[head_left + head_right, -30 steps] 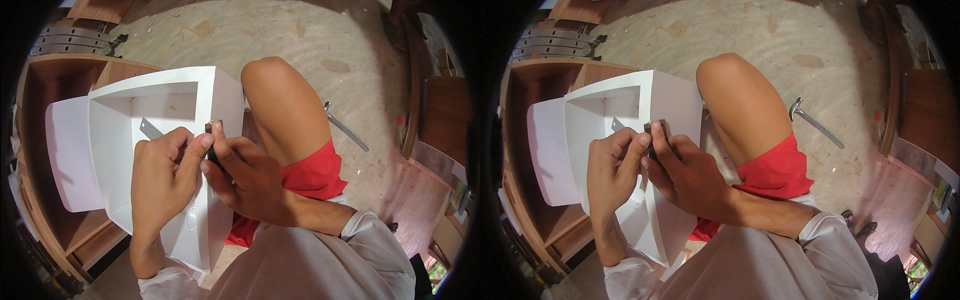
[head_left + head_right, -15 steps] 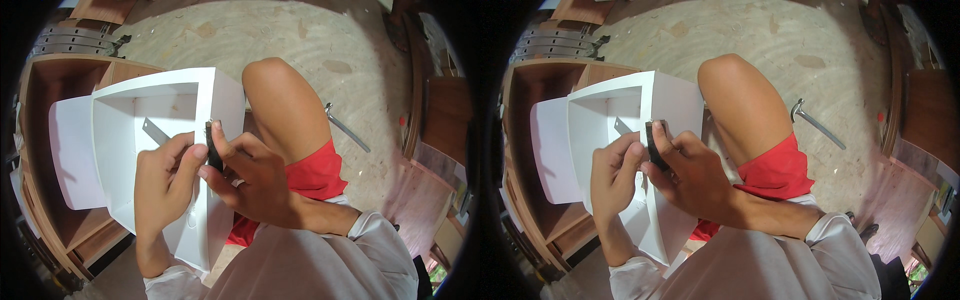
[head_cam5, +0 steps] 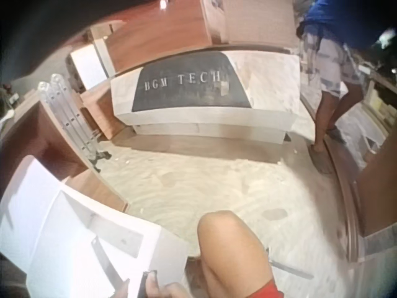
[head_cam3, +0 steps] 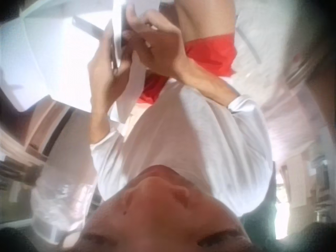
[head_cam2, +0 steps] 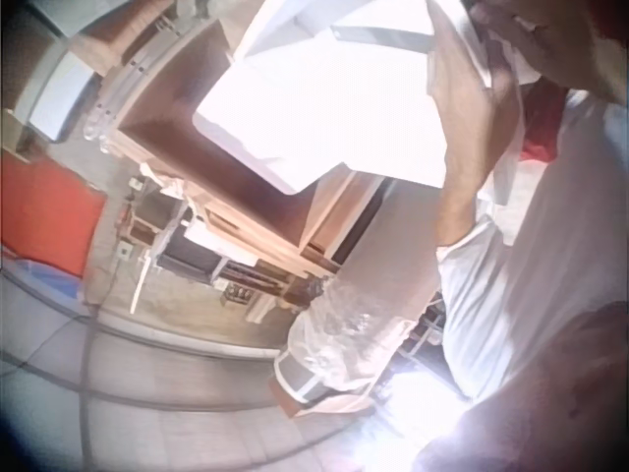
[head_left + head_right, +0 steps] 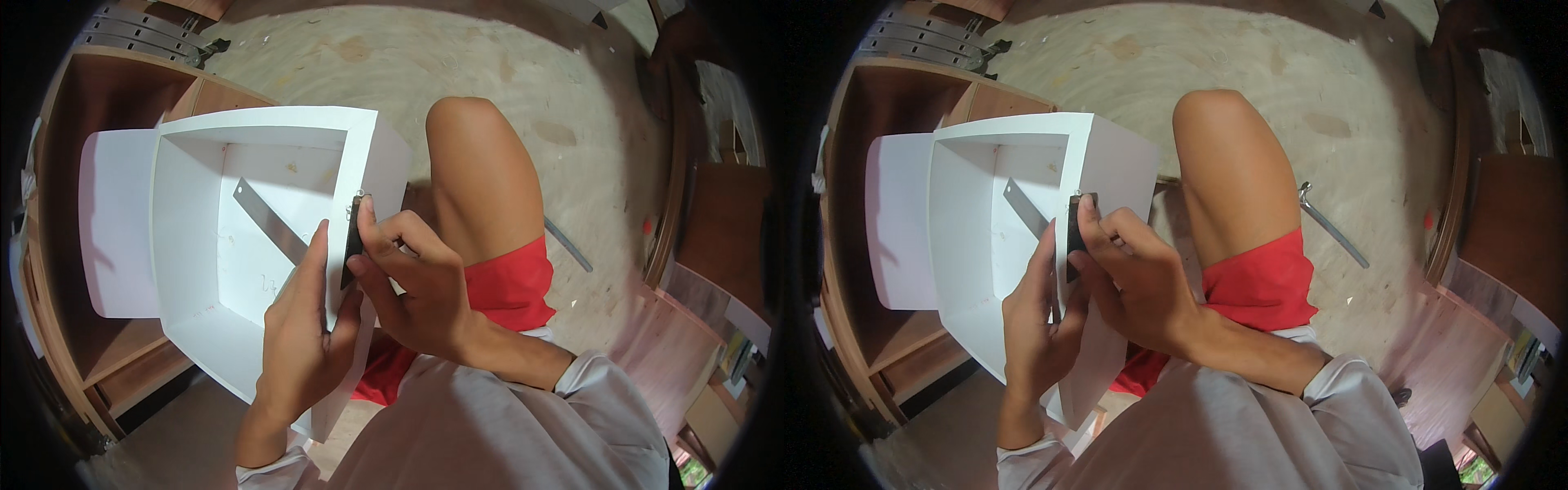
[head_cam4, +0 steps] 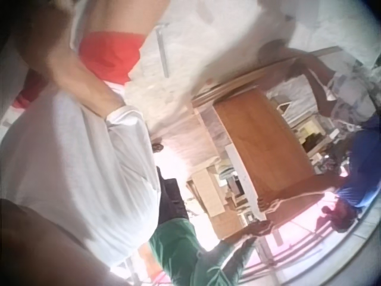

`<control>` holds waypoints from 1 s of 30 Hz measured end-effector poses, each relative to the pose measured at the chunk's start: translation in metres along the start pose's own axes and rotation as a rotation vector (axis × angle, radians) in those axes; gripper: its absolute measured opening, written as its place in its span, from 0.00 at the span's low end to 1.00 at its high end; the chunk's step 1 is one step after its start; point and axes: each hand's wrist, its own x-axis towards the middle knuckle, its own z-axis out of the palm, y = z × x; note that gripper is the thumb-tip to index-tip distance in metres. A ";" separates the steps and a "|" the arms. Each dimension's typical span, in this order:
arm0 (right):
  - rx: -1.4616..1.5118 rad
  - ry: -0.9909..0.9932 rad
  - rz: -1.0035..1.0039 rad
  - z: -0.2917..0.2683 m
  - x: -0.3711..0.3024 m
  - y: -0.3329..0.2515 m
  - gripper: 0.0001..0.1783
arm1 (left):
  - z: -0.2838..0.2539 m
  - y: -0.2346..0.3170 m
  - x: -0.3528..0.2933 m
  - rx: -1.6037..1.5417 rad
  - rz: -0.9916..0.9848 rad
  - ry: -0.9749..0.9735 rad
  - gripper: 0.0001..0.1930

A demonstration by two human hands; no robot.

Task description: The person assembles a white drawer by attaching metal brackets and a slide mechanism. They use a hammer to drive nails into the drawer sides and a sanding block to smooth the edges.

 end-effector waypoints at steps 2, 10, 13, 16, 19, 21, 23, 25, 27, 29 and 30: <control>0.033 -0.009 -0.005 -0.007 0.005 0.004 0.29 | 0.002 0.005 0.000 0.078 0.029 0.019 0.37; 0.065 -0.003 0.097 -0.019 0.018 0.033 0.30 | 0.020 0.005 -0.002 0.145 0.210 0.214 0.31; 0.123 0.033 0.194 -0.020 0.032 0.043 0.43 | 0.022 0.003 -0.003 0.152 0.205 0.238 0.29; 0.294 0.009 0.235 -0.021 0.056 0.055 0.54 | 0.023 0.007 -0.003 0.137 0.187 0.249 0.25; 0.428 -0.226 0.221 -0.029 0.075 0.072 0.59 | 0.025 0.014 -0.001 0.125 0.135 0.271 0.22; 0.688 -0.341 0.408 -0.031 0.081 0.070 0.57 | 0.026 0.016 0.000 0.141 0.110 0.287 0.21; 0.696 -0.355 0.422 -0.031 0.081 0.071 0.57 | 0.029 0.014 -0.001 0.182 0.104 0.301 0.20; 0.613 -0.367 0.396 -0.031 0.082 0.071 0.57 | 0.030 0.012 -0.001 0.168 0.112 0.309 0.20; 0.431 -0.374 0.338 -0.031 0.079 0.070 0.57 | 0.028 0.012 0.000 0.164 0.151 0.310 0.21; 0.361 -0.364 0.286 -0.032 0.079 0.068 0.58 | 0.024 0.012 0.003 0.169 0.221 0.304 0.22; 0.322 -0.359 0.257 -0.032 0.079 0.067 0.58 | 0.025 0.011 0.004 0.171 0.234 0.304 0.22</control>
